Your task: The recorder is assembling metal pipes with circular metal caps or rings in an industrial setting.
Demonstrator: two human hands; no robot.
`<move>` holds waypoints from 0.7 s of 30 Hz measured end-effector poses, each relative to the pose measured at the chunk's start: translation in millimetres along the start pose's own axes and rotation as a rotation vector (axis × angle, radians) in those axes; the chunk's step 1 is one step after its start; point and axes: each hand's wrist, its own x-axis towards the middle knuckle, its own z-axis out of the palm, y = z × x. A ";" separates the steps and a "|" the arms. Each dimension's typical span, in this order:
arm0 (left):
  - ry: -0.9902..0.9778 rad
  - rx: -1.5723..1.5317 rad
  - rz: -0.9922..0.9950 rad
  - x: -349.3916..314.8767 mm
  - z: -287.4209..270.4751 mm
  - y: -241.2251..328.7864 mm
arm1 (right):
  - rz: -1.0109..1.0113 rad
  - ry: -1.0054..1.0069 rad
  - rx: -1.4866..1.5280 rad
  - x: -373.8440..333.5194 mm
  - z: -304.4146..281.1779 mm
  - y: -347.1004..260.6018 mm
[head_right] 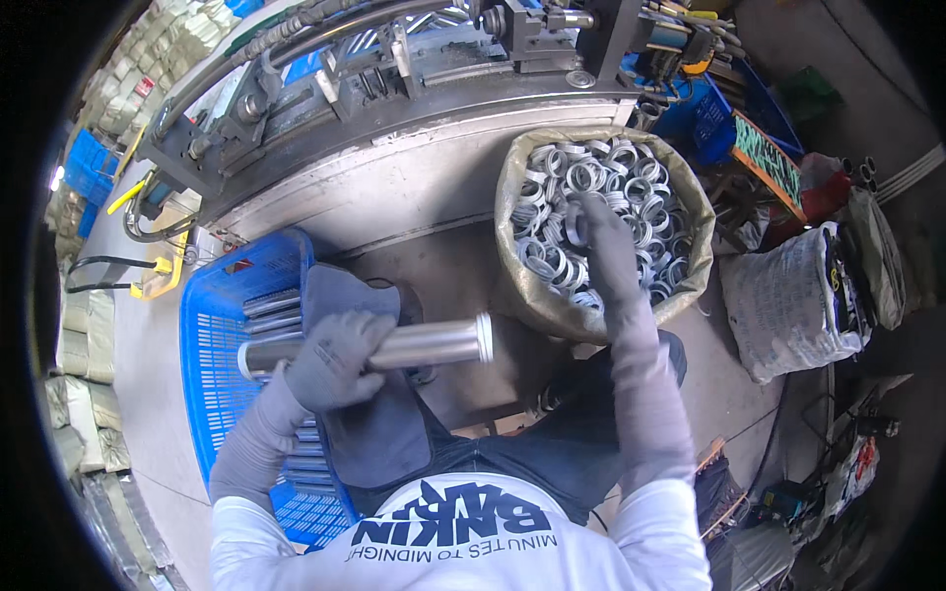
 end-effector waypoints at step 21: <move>0.565 0.723 -0.419 335.9 -145.6 -214.9 | -0.592 0.186 -0.436 -55.9 4.5 25.4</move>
